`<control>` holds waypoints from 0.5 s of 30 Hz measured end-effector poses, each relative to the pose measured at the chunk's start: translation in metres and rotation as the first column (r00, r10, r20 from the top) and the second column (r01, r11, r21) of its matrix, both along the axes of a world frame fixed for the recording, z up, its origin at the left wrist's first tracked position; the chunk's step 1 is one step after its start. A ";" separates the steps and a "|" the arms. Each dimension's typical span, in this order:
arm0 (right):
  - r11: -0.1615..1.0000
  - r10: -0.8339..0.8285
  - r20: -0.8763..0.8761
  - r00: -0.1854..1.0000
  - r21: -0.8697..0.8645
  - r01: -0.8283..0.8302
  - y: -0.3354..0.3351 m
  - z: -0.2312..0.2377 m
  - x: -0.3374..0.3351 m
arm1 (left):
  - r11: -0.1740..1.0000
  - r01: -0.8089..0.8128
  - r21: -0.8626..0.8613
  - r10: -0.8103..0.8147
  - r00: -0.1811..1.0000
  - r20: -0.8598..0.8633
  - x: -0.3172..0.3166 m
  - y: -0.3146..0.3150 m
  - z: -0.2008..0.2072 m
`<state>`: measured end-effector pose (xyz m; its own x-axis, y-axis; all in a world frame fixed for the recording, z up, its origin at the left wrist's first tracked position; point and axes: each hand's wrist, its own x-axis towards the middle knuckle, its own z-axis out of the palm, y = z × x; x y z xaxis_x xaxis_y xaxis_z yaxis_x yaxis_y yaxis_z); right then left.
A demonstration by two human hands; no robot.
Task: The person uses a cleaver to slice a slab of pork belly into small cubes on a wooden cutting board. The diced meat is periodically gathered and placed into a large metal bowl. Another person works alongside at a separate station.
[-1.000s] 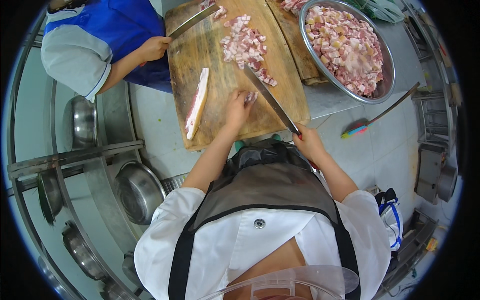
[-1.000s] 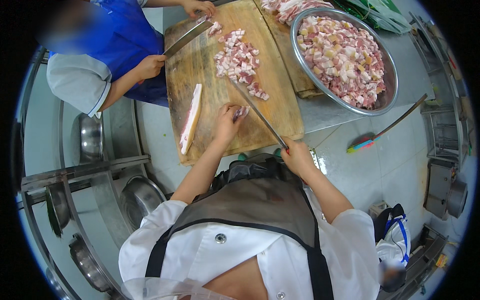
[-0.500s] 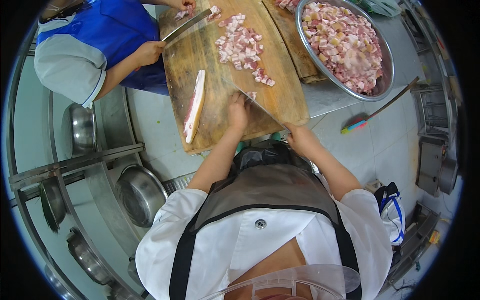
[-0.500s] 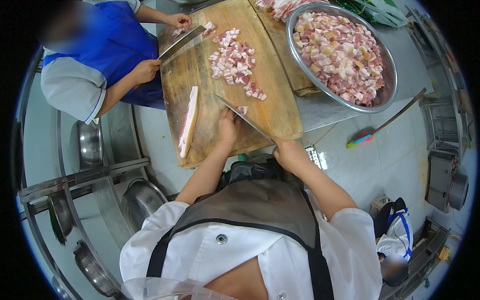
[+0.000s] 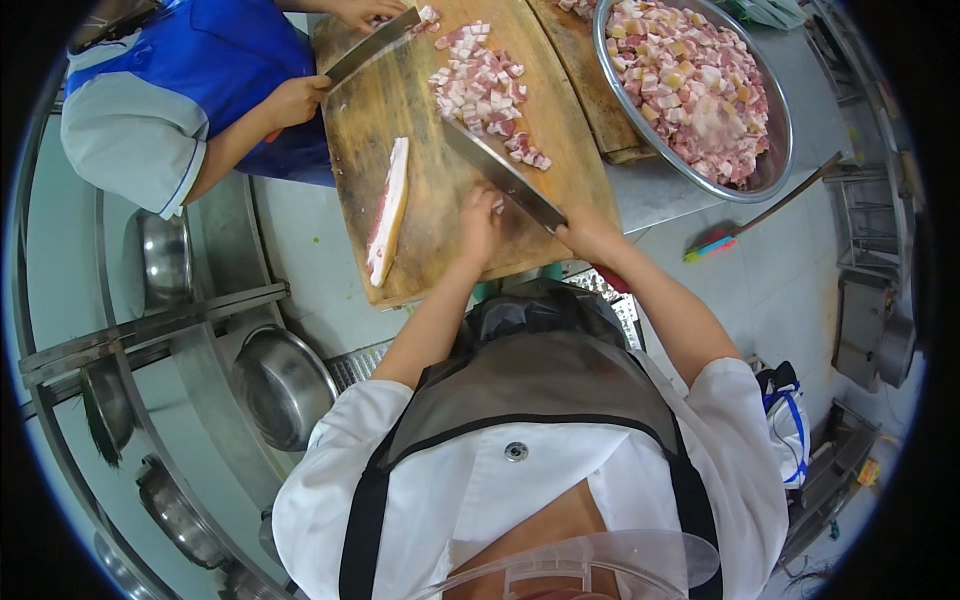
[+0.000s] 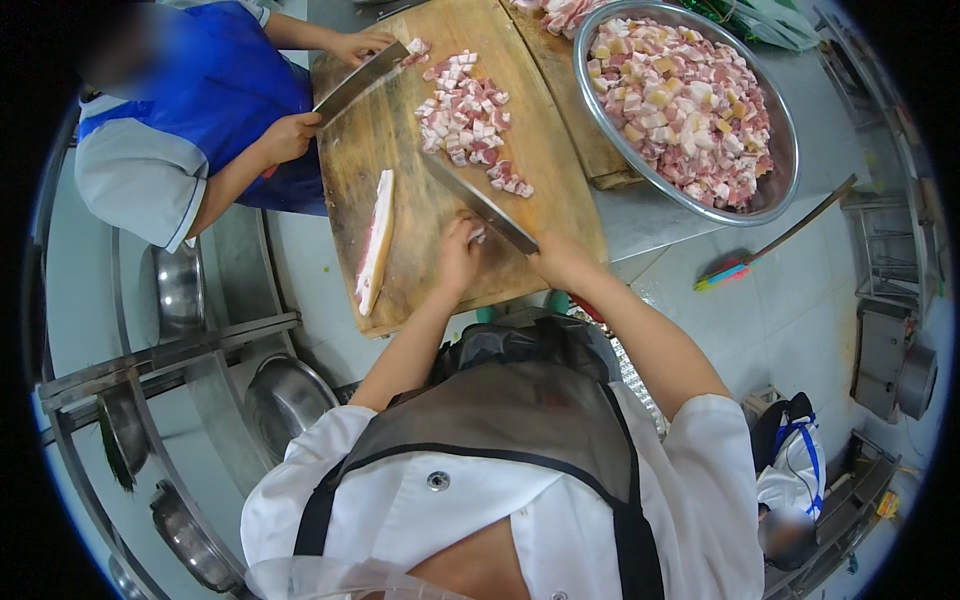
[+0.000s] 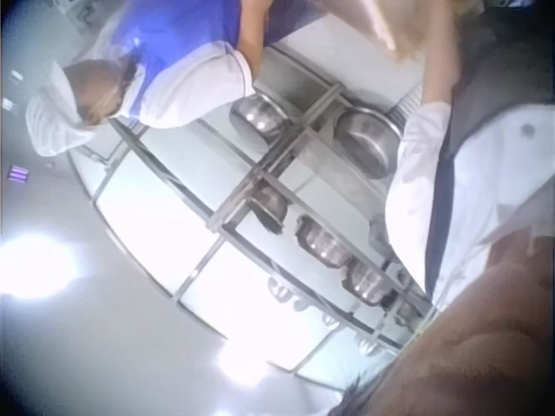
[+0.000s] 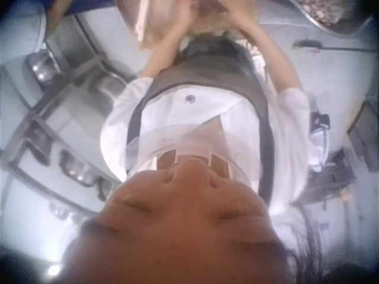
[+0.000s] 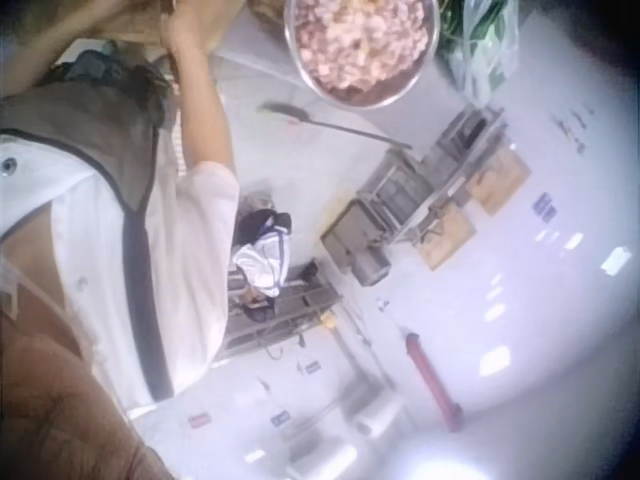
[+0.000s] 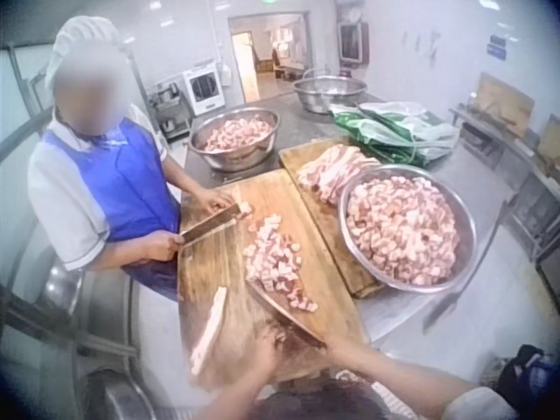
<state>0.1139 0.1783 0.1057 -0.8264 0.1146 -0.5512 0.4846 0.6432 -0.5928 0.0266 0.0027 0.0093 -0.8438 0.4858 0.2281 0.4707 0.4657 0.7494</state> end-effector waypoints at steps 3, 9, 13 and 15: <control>0.996 -0.089 -0.087 0.992 -0.006 0.089 0.012 -0.013 0.016 | 0.991 -0.051 0.126 0.052 0.999 -0.001 -0.005 0.003 0.006; 0.991 -0.041 -0.225 0.974 0.112 0.067 0.001 0.008 0.034 | 0.995 -0.095 0.029 0.095 0.995 0.003 -0.016 -0.004 0.002; 0.986 0.069 -0.289 0.955 0.165 -0.021 -0.012 0.016 0.039 | 0.996 -0.057 -0.075 0.054 0.998 -0.042 -0.013 -0.009 0.006; 0.979 0.100 -0.281 0.955 0.200 -0.044 -0.019 0.011 0.041 | 0.996 -0.055 -0.072 0.052 0.998 -0.037 -0.006 -0.003 0.011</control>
